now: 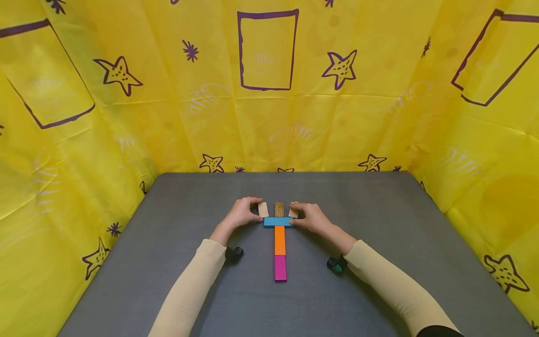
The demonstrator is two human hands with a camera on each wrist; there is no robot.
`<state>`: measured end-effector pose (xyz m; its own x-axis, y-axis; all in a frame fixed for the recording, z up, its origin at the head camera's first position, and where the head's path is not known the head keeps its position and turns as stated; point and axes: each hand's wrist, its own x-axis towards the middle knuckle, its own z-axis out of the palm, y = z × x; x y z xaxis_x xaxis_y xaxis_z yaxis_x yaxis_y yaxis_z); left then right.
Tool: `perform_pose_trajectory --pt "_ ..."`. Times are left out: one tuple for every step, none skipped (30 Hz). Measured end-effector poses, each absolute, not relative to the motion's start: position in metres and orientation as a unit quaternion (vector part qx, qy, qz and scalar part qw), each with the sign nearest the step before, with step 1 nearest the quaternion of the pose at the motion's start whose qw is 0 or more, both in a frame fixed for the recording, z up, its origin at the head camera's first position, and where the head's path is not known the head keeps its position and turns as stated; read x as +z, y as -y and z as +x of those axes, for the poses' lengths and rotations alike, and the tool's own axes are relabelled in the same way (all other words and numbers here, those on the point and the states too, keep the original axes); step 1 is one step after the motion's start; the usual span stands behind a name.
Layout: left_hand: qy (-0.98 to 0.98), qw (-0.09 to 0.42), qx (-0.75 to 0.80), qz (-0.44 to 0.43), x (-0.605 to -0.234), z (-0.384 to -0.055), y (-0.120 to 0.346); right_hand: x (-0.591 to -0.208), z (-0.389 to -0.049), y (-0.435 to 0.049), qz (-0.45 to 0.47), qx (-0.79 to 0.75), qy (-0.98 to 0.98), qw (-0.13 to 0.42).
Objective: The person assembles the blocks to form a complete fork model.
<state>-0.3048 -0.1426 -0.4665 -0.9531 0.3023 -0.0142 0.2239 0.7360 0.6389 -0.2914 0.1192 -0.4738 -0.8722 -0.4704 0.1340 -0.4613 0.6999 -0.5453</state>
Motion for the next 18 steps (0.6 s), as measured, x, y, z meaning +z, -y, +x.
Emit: perform_pose_trajectory --pt "-0.930 0.059 0.335 0.140 -0.4666 -0.3046 0.1429 -0.4740 -0.2915 -0.1191 -0.252 -0.294 -0.922 0.008" --pt "-0.930 0.060 0.336 0.138 -0.4666 -0.3042 0.1432 -0.4740 -0.2916 -0.1190 -0.253 -0.293 -0.922 0.007" --pt "-0.930 0.059 0.335 0.136 -0.4666 -0.3041 0.1434 -0.4741 -0.2917 -0.1187 -0.253 -0.292 -0.922 0.007" --pt "-0.931 0.060 0.334 0.135 -0.4666 -0.3039 0.1434 -0.4741 -0.2918 -0.1187 -0.254 -0.291 -0.922 0.007" --pt "-0.931 0.060 0.335 0.134 -0.4666 -0.3038 0.1436 -0.4739 -0.2916 -0.1187 -0.254 -0.291 -0.922 0.007" --pt "-0.931 0.059 0.335 0.134 -0.4665 -0.3035 0.1436 -0.4738 -0.2914 -0.1187 -0.255 -0.290 -0.923 0.006" --pt "-0.931 0.059 0.336 0.133 -0.4664 -0.3034 0.1438 -0.4735 -0.2914 -0.1186 -0.255 -0.289 -0.923 0.006" --pt "-0.930 0.058 0.337 0.132 -0.4663 -0.3033 0.1439 -0.4732 -0.2914 -0.1186 -0.255 -0.289 -0.923 0.007" --pt "-0.930 0.057 0.337 0.133 -0.4663 -0.3033 0.1440 -0.4728 -0.2912 -0.1185 -0.254 -0.289 -0.923 0.008" --pt "-0.930 0.056 0.337 0.133 -0.4664 -0.3032 0.1442 -0.4724 -0.2911 -0.1186 -0.253 -0.291 -0.923 0.010" --pt "-0.930 0.055 0.337 0.134 -0.4665 -0.3031 0.1444 -0.4720 -0.2909 -0.1186 -0.251 -0.292 -0.923 0.011" --pt "-0.931 0.054 0.336 0.135 -0.4666 -0.3029 0.1445 -0.4718 -0.2910 -0.1186 -0.250 -0.293 -0.923 0.012" --pt "-0.931 0.053 0.336 0.135 -0.4666 -0.3027 0.1447 -0.4716 -0.2909 -0.1186 -0.249 -0.293 -0.923 0.012" --pt "-0.931 0.052 0.336 0.135 -0.4667 -0.3024 0.1449 -0.4717 -0.2908 -0.1188 -0.249 -0.293 -0.923 0.012" --pt "-0.931 0.051 0.334 0.137 -0.4668 -0.3021 0.1450 -0.4717 -0.2906 -0.1189 -0.250 -0.293 -0.923 0.011" --pt "-0.931 0.051 0.335 0.137 -0.4669 -0.3017 0.1452 -0.4719 -0.2903 -0.1190 -0.251 -0.292 -0.923 0.010" --pt "-0.931 0.050 0.334 0.137 -0.4671 -0.3014 0.1453 -0.4721 -0.2903 -0.1191 -0.250 -0.292 -0.923 0.010" --pt "-0.931 0.050 0.335 0.137 -0.4672 -0.3011 0.1454 -0.4723 -0.2902 -0.1191 -0.250 -0.292 -0.923 0.010"
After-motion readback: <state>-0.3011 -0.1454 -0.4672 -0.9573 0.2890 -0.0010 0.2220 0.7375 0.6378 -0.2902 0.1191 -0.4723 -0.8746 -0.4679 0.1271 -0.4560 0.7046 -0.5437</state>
